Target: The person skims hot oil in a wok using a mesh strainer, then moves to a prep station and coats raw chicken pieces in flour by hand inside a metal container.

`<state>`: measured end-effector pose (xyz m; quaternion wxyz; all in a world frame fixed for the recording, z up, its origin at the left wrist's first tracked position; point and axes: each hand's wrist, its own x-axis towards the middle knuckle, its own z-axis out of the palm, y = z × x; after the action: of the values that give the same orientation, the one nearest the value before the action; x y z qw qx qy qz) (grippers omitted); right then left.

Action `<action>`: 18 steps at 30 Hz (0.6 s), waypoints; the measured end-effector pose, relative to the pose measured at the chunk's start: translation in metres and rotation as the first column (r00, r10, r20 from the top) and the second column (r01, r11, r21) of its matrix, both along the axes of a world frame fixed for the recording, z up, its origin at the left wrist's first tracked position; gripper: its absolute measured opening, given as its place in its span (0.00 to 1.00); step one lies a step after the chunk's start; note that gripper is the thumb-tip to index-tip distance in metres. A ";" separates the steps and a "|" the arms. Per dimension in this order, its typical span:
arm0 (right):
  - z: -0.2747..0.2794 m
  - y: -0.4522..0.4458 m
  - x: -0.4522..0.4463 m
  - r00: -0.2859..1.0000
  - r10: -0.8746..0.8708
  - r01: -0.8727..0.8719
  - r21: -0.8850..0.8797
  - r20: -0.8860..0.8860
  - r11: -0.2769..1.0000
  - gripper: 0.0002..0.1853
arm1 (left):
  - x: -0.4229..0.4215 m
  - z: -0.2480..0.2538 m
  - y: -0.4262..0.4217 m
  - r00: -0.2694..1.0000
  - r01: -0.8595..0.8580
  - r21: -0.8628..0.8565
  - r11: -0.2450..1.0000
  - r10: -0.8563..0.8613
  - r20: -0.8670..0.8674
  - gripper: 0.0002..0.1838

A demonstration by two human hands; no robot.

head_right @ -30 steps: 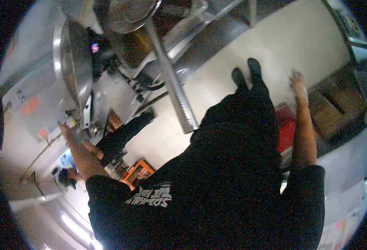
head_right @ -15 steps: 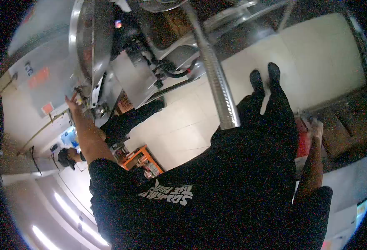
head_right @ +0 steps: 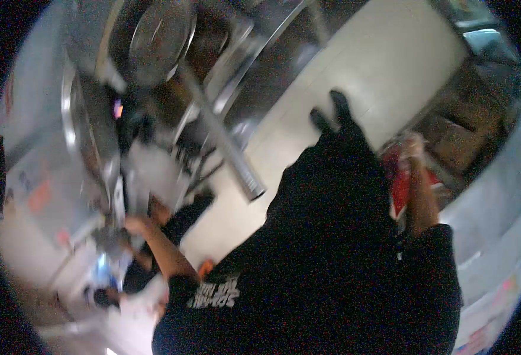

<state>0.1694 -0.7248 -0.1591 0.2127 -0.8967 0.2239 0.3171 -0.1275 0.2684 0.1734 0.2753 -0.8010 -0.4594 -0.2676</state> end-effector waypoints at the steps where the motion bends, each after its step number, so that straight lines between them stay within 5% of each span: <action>1: 0.006 -0.005 -0.002 1.000 0.016 -0.015 -0.067 0.004 0.998 0.17 | -0.012 -0.069 -0.043 0.977 0.022 -0.301 0.953 0.043 0.207 0.16; 2: 0.014 -0.009 -0.005 1.000 -0.004 0.002 -0.128 -0.013 0.992 0.17 | -0.014 -0.135 -0.090 0.867 0.124 -0.637 0.761 0.229 0.442 0.17; 3: 0.022 -0.014 -0.003 0.999 -0.032 0.026 -0.174 -0.033 0.984 0.17 | -0.012 -0.193 -0.137 0.657 0.284 -0.867 0.409 0.575 0.487 0.17; 5: 0.037 -0.021 0.004 0.996 -0.061 0.046 -0.224 -0.062 0.974 0.18 | 0.038 -0.228 -0.254 0.267 0.566 -0.804 -0.183 0.963 -0.031 0.18; 6: 0.044 -0.025 0.009 0.999 -0.012 0.002 -0.235 -0.045 0.972 0.18 | 0.039 -0.269 -0.283 0.688 0.339 -0.831 -0.441 0.719 -0.100 0.16; 7: 0.043 -0.032 0.016 0.997 0.082 -0.077 -0.249 0.011 0.966 0.16 | 0.049 -0.292 -0.314 0.974 0.081 -0.863 -0.498 0.222 -0.037 0.15; 8: 0.041 -0.039 0.021 0.982 0.178 -0.154 -0.273 0.065 0.950 0.21 | 0.058 -0.298 -0.340 0.934 -0.049 -0.928 -0.369 -0.346 0.089 0.14; 10: 0.048 -0.054 0.043 0.980 0.167 -0.134 -0.253 0.112 0.958 0.23 | 0.096 -0.299 -0.378 0.488 0.139 -0.957 -0.257 -0.822 0.292 0.11; 11: 0.022 -0.068 0.052 0.971 -0.125 0.117 0.051 0.203 0.992 0.25 | 0.120 -0.290 -0.392 0.312 0.230 -0.929 -0.292 -0.882 0.354 0.10; 12: 0.009 -0.077 0.062 0.878 -0.426 0.337 0.351 0.217 0.873 0.27 | 0.135 -0.299 -0.401 0.339 0.240 -0.948 -0.210 -0.896 0.285 0.10; 13: -0.006 -0.087 0.075 0.818 -0.523 0.374 0.469 0.240 0.800 0.29 | 0.148 -0.309 -0.407 0.443 0.148 -0.967 -0.206 -0.861 0.251 0.10; 15: 0.086 -0.075 0.128 0.505 -0.847 0.658 0.708 -0.163 0.256 0.37 | 0.188 -0.322 -0.426 0.565 0.004 -0.979 -0.203 -0.807 0.169 0.10; 18: 0.108 -0.100 0.188 0.405 -0.914 0.511 0.832 -0.011 0.217 0.33 | 0.260 -0.321 -0.475 0.571 -0.076 -0.982 -0.174 -0.815 0.100 0.10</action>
<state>0.3569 -0.8251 -0.0508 0.7235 -0.5490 0.4184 -0.0065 0.1330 -0.2068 -0.1474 -0.3406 -0.8743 -0.0848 0.3353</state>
